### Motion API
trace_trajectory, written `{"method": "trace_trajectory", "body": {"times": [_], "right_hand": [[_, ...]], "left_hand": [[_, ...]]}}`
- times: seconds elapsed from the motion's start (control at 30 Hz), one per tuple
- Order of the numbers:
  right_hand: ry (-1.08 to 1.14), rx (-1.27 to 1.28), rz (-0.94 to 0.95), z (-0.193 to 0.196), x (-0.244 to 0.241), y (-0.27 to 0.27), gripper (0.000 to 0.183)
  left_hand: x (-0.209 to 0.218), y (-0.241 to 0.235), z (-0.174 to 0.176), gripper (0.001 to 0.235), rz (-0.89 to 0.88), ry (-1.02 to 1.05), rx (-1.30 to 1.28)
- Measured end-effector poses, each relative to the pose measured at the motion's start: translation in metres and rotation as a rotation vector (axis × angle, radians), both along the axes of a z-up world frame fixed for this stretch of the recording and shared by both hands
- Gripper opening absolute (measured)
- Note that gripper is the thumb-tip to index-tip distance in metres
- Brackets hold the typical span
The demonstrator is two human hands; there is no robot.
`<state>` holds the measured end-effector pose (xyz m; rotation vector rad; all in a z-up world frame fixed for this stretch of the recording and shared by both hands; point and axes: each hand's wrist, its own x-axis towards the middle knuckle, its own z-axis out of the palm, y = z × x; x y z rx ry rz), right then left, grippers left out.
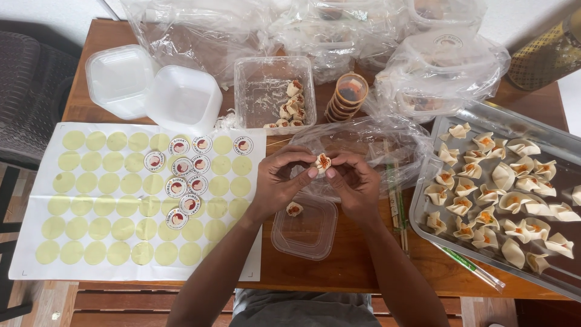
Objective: The person folds a dumpling and places it into a small plastic container. They add a small cup of sauce, close the container, apply a branded sticker to the lid, and place the sealed container into a plastic bag with chopsticks.
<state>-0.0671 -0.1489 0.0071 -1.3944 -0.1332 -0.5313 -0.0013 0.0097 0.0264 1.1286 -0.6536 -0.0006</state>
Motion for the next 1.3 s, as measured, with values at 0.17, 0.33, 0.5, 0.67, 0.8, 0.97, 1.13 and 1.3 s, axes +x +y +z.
{"method": "trace_trajectory", "body": {"times": [0.17,0.33,0.5,0.67,0.8,0.97,1.13,1.3], "right_hand": [[-0.028,-0.015,-0.008,0.000,0.001,0.001,0.015],[-0.040,-0.003,0.016,0.002,0.000,0.000,0.016],[-0.072,-0.062,-0.014,0.007,0.005,0.003,0.014],[-0.054,-0.063,-0.043,-0.003,0.006,-0.001,0.016],[-0.046,-0.112,-0.071,0.004,0.001,0.003,0.013],[-0.056,-0.148,-0.076,0.009,0.001,0.006,0.021],[-0.063,-0.159,-0.091,0.002,0.001,0.002,0.020],[-0.065,-0.130,-0.060,0.003,0.002,-0.001,0.017]], "left_hand": [[-0.003,-0.002,0.004,0.019,-0.009,0.029,0.021],[-0.003,-0.001,0.002,0.017,-0.049,0.077,0.015],[-0.002,-0.004,-0.001,0.020,-0.038,0.072,-0.012],[0.000,-0.001,0.000,0.029,-0.023,0.060,0.008],[0.000,0.002,0.000,0.023,-0.029,0.077,0.036],[-0.006,0.000,0.008,0.022,-0.029,0.106,0.026],[-0.004,0.004,0.009,0.018,-0.083,0.123,0.034],[0.000,0.005,0.013,0.017,-0.084,0.123,0.080]]}}
